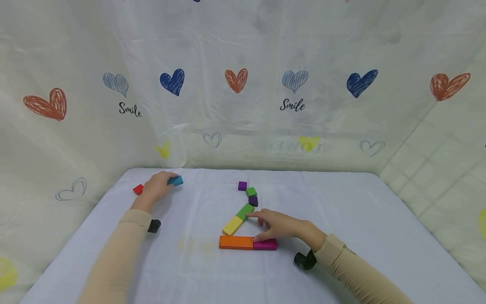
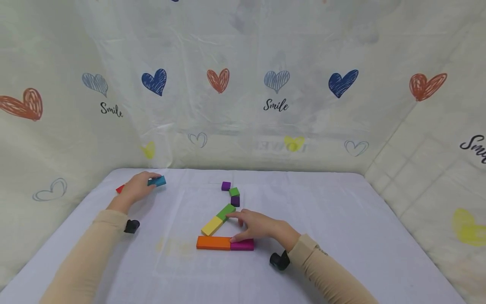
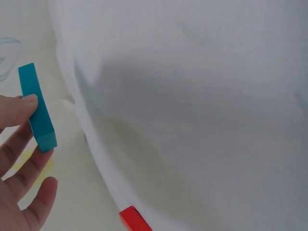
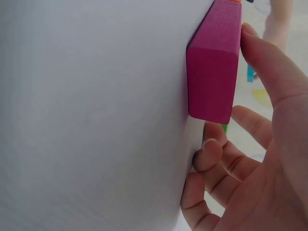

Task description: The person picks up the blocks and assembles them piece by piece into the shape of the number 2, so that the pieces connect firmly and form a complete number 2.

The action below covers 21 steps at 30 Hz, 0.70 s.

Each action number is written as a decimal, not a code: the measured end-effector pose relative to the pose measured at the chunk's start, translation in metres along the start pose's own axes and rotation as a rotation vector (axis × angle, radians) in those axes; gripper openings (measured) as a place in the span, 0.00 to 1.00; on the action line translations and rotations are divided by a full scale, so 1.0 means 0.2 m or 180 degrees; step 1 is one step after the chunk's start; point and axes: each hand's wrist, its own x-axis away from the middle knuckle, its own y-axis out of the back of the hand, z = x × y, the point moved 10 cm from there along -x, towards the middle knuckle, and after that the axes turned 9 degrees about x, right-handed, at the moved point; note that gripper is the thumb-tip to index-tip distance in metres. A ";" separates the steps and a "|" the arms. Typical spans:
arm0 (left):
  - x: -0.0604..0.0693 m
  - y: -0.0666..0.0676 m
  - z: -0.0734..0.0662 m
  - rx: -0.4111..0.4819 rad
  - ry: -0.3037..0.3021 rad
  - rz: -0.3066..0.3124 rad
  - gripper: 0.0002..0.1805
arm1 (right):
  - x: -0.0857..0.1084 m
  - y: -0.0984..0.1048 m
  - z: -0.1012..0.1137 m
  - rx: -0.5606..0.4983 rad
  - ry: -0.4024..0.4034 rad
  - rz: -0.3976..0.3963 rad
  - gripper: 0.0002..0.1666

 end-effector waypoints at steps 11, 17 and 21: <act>-0.03 -0.07 -0.10 -0.0045 -0.0123 -0.0017 0.24 | 0.00 0.01 0.00 0.0000 0.0025 -0.0022 0.44; -0.04 -0.13 -0.16 -0.0142 -0.0269 0.0009 0.23 | 0.00 0.00 0.00 -0.0017 0.0016 -0.0012 0.44; -0.05 -0.16 -0.21 -0.0190 -0.0347 0.0011 0.23 | 0.00 0.00 0.00 -0.0033 0.0006 -0.0012 0.44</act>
